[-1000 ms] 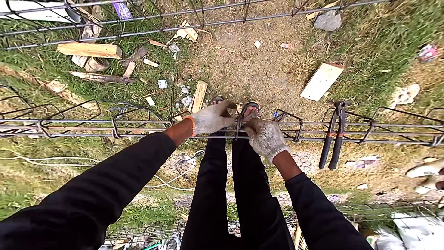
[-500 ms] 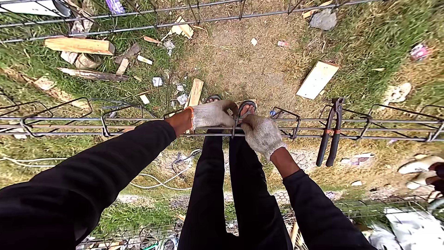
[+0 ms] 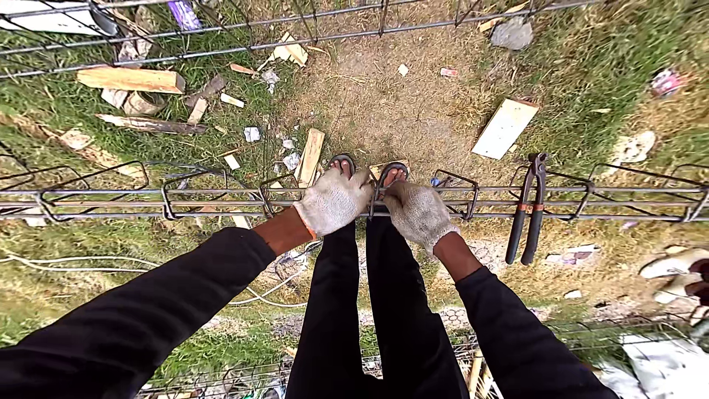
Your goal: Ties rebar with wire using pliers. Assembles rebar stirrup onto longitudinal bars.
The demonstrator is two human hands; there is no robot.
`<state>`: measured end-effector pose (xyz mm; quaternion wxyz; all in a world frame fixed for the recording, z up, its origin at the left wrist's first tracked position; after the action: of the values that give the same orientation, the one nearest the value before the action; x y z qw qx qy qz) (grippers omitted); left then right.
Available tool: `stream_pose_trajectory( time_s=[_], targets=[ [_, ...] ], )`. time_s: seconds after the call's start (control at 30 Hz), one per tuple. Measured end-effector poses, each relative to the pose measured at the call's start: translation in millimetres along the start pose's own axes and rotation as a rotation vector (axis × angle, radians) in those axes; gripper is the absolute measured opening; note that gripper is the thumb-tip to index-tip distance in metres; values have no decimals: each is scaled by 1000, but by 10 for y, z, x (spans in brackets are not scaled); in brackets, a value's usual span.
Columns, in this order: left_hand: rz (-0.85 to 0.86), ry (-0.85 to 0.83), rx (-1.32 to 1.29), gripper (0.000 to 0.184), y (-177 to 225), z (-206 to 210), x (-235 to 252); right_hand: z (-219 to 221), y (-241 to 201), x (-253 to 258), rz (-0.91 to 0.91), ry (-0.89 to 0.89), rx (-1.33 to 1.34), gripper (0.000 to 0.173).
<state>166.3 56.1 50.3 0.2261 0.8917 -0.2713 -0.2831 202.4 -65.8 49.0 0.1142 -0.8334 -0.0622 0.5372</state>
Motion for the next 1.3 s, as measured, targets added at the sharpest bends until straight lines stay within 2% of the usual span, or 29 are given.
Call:
stream_pose_trajectory(
  time_s=[0.07, 0.13, 0.23, 0.33, 0.43, 0.6, 0.67, 0.8, 0.97, 1.13, 1.3],
  targets=[
    [0, 45, 105, 11, 61, 0, 2, -10, -12, 13, 3, -4, 0, 24],
    [-135, -27, 36, 20, 36, 3, 41, -14, -19, 19, 12, -8, -15, 24],
    [-396, -83, -300, 29, -58, -69, 53, -13, -22, 15, 8, 9, -36, 25],
    [-500, -99, -651, 27, -222, -56, -8, -22, -40, -16, 11, 3, -59, 25],
    [-373, -128, -723, 25, -282, -43, -55, -29, -43, -11, -20, -33, -45, 24],
    [-181, 25, -707, 15, -251, 22, -131, -13, -73, -58, -175, -5, -142, 17],
    [-181, 103, -738, 15, -275, 27, -153, -31, -119, -90, -268, 80, -221, 18],
    [-211, 174, -740, 33, -345, 37, -132, -123, -196, -77, -456, 204, -299, 17],
    [-117, 232, -653, 23, -366, -19, -58, -242, -312, 45, -566, 185, -352, 16],
    [-105, 338, -625, 25, -306, -49, -73, -290, -309, 61, -622, 223, -179, 19],
    [-213, 386, -625, 24, -280, -6, -24, -253, -273, 87, -621, 321, -26, 16]
  ],
)
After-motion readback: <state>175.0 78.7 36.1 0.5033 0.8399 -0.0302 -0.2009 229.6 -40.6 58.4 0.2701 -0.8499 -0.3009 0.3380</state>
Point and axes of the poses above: each hand's wrist, its own x-axis towards the middle knuckle, its own z-axis out of the palm, y = z × x, the point moved 8 cm from there along x, towards the middle knuckle, and after that the axes turned 7 degrees about z, right-handed, at the moved point
